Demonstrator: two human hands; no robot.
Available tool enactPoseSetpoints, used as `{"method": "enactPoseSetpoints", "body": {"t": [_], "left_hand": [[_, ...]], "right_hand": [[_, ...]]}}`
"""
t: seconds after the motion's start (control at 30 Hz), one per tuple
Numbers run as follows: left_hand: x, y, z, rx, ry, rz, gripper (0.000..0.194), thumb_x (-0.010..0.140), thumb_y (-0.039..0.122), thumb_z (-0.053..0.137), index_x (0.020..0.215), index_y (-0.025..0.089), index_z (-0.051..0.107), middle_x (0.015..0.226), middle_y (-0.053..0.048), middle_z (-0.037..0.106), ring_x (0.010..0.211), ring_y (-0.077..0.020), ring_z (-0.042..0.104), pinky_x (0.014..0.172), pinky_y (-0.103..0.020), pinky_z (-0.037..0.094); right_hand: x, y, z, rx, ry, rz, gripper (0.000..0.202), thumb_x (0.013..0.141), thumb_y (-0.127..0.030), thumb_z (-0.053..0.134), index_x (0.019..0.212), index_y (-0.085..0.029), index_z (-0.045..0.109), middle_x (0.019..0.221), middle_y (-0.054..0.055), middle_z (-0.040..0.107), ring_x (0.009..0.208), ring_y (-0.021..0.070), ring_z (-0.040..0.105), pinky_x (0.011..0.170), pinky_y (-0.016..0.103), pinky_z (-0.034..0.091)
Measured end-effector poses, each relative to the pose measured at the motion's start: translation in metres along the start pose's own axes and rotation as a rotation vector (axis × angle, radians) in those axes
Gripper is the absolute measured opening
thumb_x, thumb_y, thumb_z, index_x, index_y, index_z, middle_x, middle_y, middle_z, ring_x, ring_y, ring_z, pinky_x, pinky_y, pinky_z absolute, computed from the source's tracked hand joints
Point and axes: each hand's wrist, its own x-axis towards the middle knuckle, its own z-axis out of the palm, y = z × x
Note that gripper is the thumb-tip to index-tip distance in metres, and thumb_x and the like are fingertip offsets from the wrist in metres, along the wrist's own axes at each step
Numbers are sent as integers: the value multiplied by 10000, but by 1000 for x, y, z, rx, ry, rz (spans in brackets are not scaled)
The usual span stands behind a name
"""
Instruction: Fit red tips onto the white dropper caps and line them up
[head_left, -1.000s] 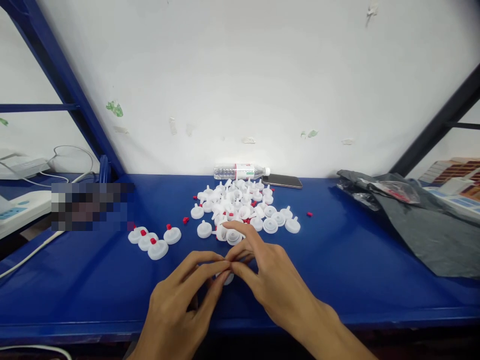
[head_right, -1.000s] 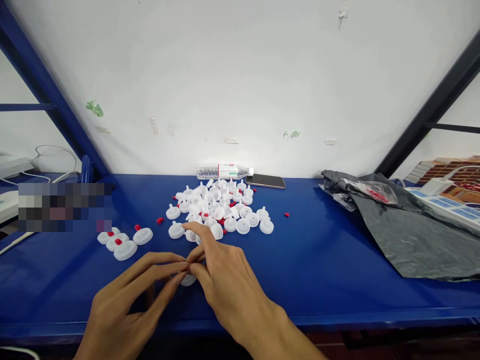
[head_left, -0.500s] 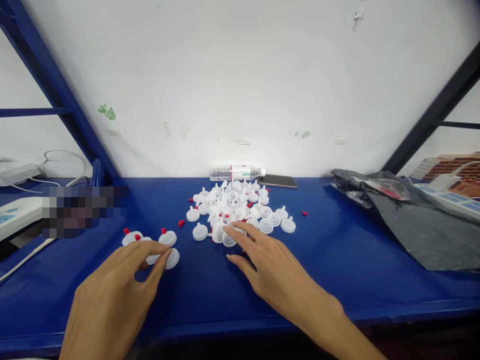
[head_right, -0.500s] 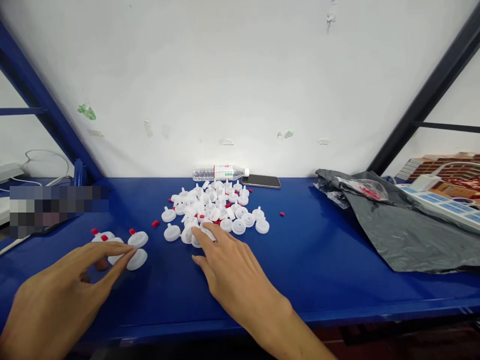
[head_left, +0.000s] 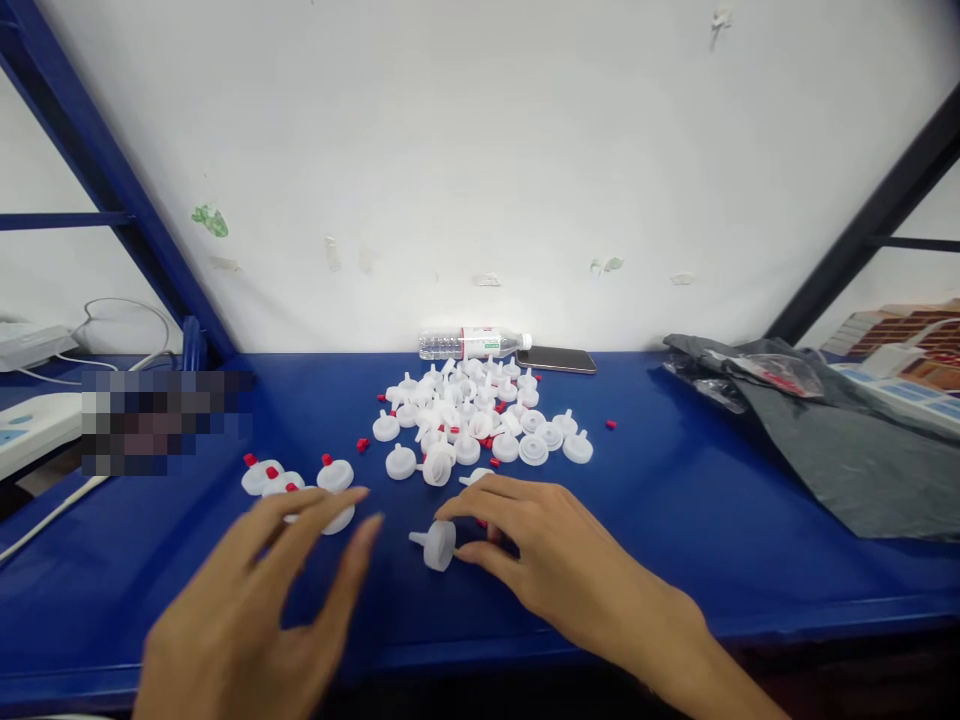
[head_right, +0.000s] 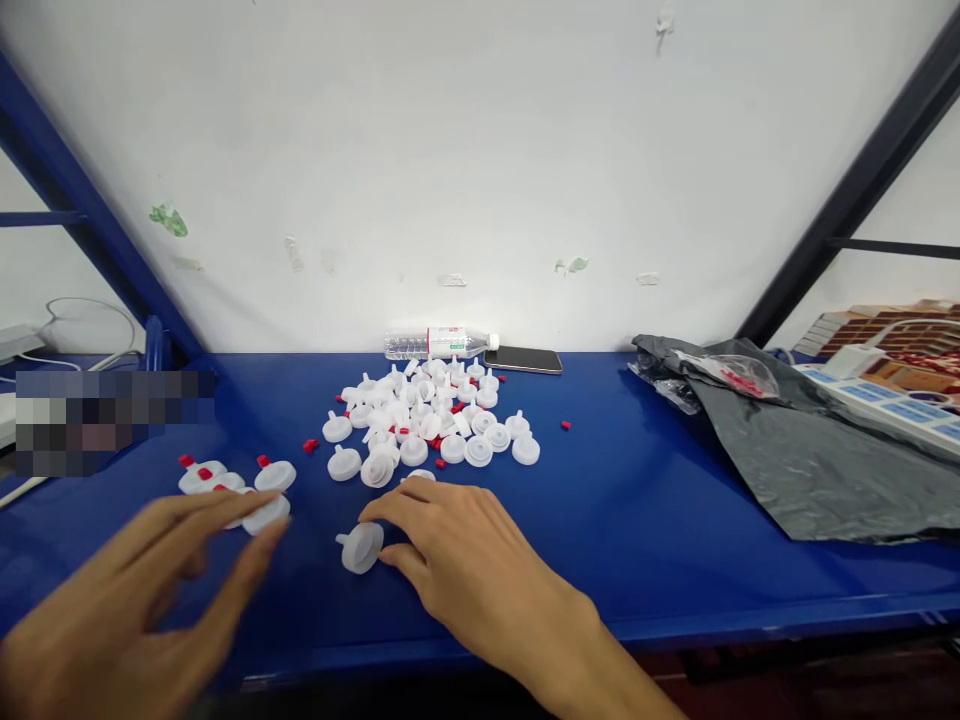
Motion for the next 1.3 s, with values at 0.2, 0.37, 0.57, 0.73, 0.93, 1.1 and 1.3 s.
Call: {"method": "enactPoseSetpoints", "body": {"t": [0.2, 0.37, 0.57, 0.73, 0.93, 1.1, 1.3], "left_hand": [[-12, 14, 26, -41, -195, 184, 276, 988, 444, 575, 1195, 313, 699, 1095, -28, 693, 813, -176, 746, 610, -236, 594], [-5, 10, 25, -100, -144, 186, 200, 1009, 328, 529, 1013, 308, 728, 1004, 1, 708, 808, -150, 752, 658, -209, 594], [-6, 14, 23, -109, -169, 144, 159, 962, 291, 590, 1103, 290, 663, 1215, -44, 651, 995, -182, 746, 721, -220, 618], [-5, 16, 28, -78, -116, 158, 360, 957, 253, 520, 1309, 276, 592, 1180, -52, 682, 1015, -187, 745, 790, -256, 629], [-4, 8, 27, -66, -88, 154, 350, 975, 268, 525, 1316, 309, 594, 1169, -3, 727, 1020, -175, 744, 819, -245, 618], [-2, 3, 12, -22, -65, 102, 331, 970, 350, 574, 1299, 367, 603, 1199, 31, 734, 1102, -207, 710, 897, -315, 603], [-3, 10, 14, -238, -151, -24, 351, 951, 354, 630, 1295, 409, 582, 1168, 91, 745, 965, -136, 741, 888, -239, 589]], "right_hand": [[-4, 1, -10, -93, 23, 83, 155, 944, -289, 718, 1100, -287, 717, 984, -23, 726, 822, 172, 681, 717, 296, 477], [0, 4, 0, -106, -46, 67, 109, 1004, -239, 622, 1000, -259, 729, 961, -8, 729, 842, 178, 698, 750, 289, 479], [2, -2, 1, -79, -34, 94, 152, 997, -278, 637, 1126, -274, 716, 1015, 4, 739, 886, 200, 704, 786, 312, 497], [2, -6, 5, -89, -38, 34, 179, 1006, -299, 625, 1171, -297, 695, 992, 0, 714, 868, 195, 694, 761, 309, 493], [6, -10, 21, -112, -27, -6, 138, 1013, -323, 614, 1114, -269, 691, 1014, -2, 689, 862, 189, 688, 688, 292, 467], [10, -13, 30, -126, -38, -23, 129, 1037, -280, 569, 1060, -253, 693, 1004, -7, 686, 788, 171, 697, 651, 283, 465], [9, -2, 15, 72, 39, 52, 95, 997, -181, 628, 992, -222, 713, 938, -17, 759, 822, 156, 733, 742, 249, 507]]}}
